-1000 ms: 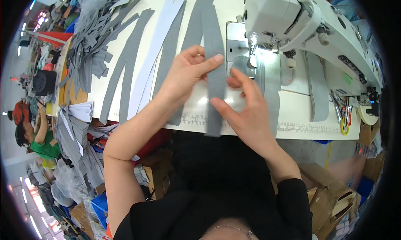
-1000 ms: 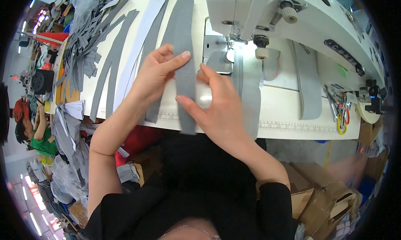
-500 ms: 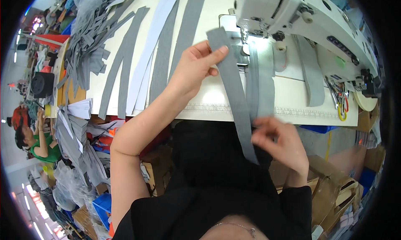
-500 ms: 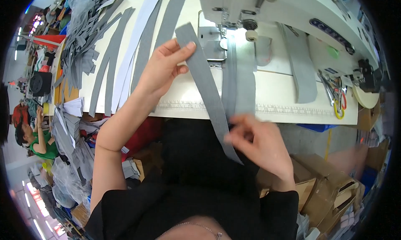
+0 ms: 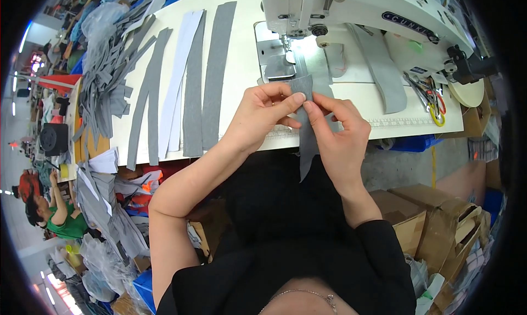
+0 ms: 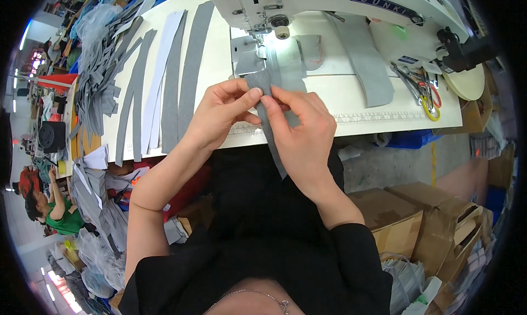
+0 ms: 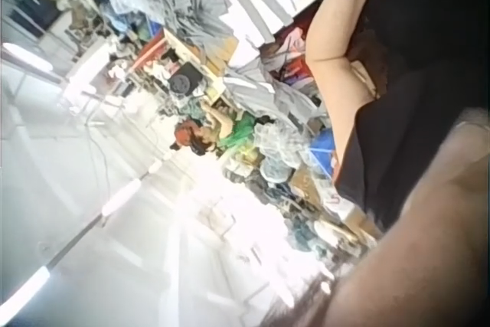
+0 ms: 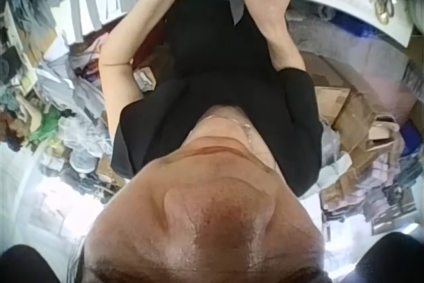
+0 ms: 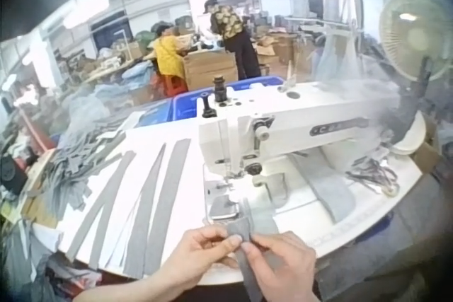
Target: Sewing strips of leather or synthetic material and attaching a zipper using an industrial sewing machine.
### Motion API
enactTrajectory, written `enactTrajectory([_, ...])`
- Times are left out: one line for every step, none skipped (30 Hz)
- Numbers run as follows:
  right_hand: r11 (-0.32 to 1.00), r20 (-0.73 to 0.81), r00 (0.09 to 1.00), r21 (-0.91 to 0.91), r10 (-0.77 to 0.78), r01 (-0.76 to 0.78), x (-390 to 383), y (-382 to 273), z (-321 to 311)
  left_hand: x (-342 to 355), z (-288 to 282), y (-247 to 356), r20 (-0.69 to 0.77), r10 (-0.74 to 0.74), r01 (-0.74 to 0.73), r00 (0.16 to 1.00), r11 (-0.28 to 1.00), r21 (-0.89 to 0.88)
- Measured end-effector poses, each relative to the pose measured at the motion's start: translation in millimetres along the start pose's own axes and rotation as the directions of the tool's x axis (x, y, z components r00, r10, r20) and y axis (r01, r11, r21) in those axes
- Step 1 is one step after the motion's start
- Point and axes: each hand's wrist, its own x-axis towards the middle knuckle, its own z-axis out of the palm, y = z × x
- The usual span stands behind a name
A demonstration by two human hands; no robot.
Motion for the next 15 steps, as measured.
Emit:
enactTrajectory([1.000,-0.005,1.000,-0.004,0.000,0.000,-1,0,0,1,1,0,-0.030,-0.026,0.026,0.999,1.000,-0.008])
enactTrajectory([0.996,-0.002,0.998,0.067,0.066,-0.066,-2,0,1,1,3,-1,-0.060,-0.053,0.052,0.997,0.998,-0.016])
enactTrajectory([0.981,0.008,0.991,0.142,0.131,-0.130,-3,1,2,2,3,0,-0.058,-0.053,0.052,0.997,0.999,-0.014])
enactTrajectory([0.981,0.006,0.991,0.142,0.131,-0.131,-3,2,3,4,4,3,-0.053,-0.001,0.003,0.999,0.999,0.036])
enactTrajectory([0.986,0.013,0.997,0.145,0.082,-0.083,-2,4,4,5,4,4,-0.047,0.050,-0.046,0.998,0.995,0.086])
enactTrajectory([0.988,0.020,0.999,0.148,0.033,-0.036,-1,5,4,6,4,6,-0.045,0.049,-0.045,0.998,0.995,0.085])
enactTrajectory([0.989,0.020,0.999,0.146,0.034,-0.037,-1,7,3,7,4,7,-0.017,0.042,-0.041,0.999,0.998,0.048])
enactTrajectory([0.992,0.018,1.000,0.127,0.008,-0.010,0,8,3,8,4,7,0.012,0.036,-0.036,0.999,0.999,0.011])
enactTrajectory([0.994,0.020,1.000,0.111,-0.020,0.018,1,8,4,9,2,7,0.009,0.035,-0.036,0.999,0.999,0.011])
enactTrajectory([0.993,0.022,1.000,0.113,-0.020,0.017,2,8,3,10,1,6,-0.014,0.061,-0.060,0.998,0.997,0.048])
enactTrajectory([0.992,0.057,0.998,0.128,0.006,-0.013,4,8,3,11,0,5,-0.037,0.087,-0.083,0.996,0.993,0.085])
enactTrajectory([0.989,0.092,0.995,0.142,0.030,-0.043,6,7,3,11,1,5,-0.039,0.086,-0.083,0.995,0.993,0.084])
enactTrajectory([0.989,0.094,0.995,0.143,0.030,-0.043,6,6,3,10,2,4,-0.075,0.095,-0.089,0.993,0.992,0.084])
enactTrajectory([0.991,0.114,0.992,0.114,0.058,-0.071,4,5,3,10,3,4,-0.110,0.104,-0.095,0.988,0.992,0.084])
enactTrajectory([0.992,0.132,0.987,0.082,0.088,-0.099,3,4,3,11,4,7,-0.109,0.103,-0.095,0.989,0.992,0.082])
